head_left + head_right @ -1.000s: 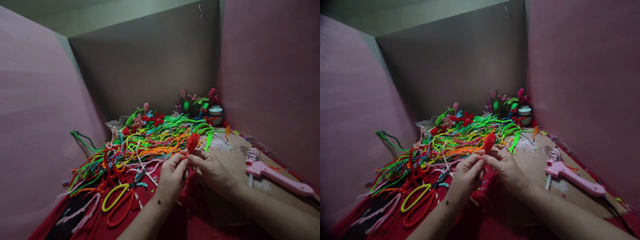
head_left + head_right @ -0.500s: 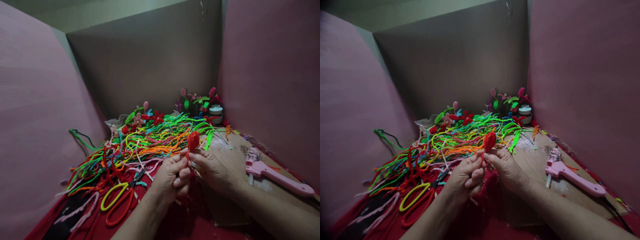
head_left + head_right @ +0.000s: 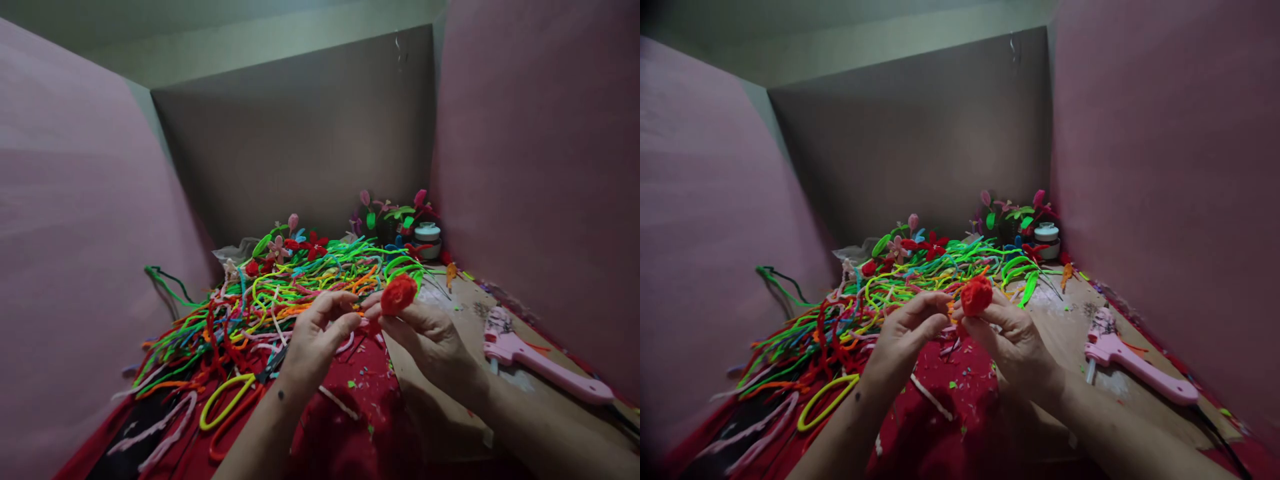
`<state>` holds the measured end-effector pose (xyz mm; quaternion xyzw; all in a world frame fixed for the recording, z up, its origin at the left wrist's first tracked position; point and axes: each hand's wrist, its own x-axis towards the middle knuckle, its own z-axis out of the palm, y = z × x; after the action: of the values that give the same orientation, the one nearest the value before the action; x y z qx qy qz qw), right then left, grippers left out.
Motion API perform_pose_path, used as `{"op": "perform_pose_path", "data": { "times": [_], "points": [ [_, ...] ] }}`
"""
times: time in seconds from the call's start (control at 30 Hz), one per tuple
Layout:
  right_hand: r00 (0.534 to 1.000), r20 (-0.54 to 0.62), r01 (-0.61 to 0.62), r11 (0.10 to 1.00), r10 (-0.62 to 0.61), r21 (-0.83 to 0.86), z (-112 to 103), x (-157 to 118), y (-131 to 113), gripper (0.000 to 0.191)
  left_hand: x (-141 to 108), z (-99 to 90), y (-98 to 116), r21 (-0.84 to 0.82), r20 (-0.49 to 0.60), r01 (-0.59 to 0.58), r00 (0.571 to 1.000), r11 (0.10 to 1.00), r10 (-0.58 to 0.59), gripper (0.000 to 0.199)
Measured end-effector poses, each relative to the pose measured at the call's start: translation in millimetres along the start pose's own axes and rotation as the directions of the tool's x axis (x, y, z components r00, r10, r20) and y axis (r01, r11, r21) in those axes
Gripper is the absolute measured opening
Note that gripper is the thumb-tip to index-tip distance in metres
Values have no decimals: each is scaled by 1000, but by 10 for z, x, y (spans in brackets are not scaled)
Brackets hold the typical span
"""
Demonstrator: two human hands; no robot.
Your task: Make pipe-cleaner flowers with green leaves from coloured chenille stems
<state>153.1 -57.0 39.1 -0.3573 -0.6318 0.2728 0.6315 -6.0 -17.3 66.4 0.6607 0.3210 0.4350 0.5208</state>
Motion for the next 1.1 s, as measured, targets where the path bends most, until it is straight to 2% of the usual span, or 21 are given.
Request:
{"op": "perform_pose_path", "data": {
  "times": [0.07,0.13,0.23,0.33,0.4,0.5,0.63,0.73,0.9,0.97,1.1],
  "points": [
    [992,32,123,984,-120,-132,-18,4,-46,22,-43,-27,103,5,9,-82,997,997,82,26],
    [965,99,257,941,-241,-220,-29,16,-82,24,-106,-32,241,35,93,-191,978,981,188,36],
    [894,188,446,852,-407,-275,-36,46,-126,26,-191,-24,446,140,226,-378,912,915,342,48],
    [828,241,559,773,-506,-300,-38,63,-150,22,-222,-33,567,270,375,-502,841,822,391,45],
    [807,285,589,747,-518,-308,-37,57,-150,23,-223,-44,602,322,420,-536,819,780,390,43],
    [784,313,618,723,-536,-309,-30,37,-137,21,-233,-42,637,356,445,-541,815,762,371,37],
    [766,314,642,701,-561,-312,-24,24,-115,18,-278,-16,684,418,460,-485,842,768,281,22],
    [758,342,651,682,-555,-333,-25,28,-102,14,-305,-21,700,450,463,-442,858,776,221,18],
    [722,413,691,613,-555,-382,-10,28,-125,13,-309,-74,723,479,533,-477,825,737,188,24],
    [712,439,700,598,-548,-390,5,27,-145,15,-309,-84,734,489,555,-479,815,729,164,21],
    [692,445,721,567,-569,-397,21,28,-151,15,-324,-68,742,470,517,-422,843,775,145,11]
  ]
}}
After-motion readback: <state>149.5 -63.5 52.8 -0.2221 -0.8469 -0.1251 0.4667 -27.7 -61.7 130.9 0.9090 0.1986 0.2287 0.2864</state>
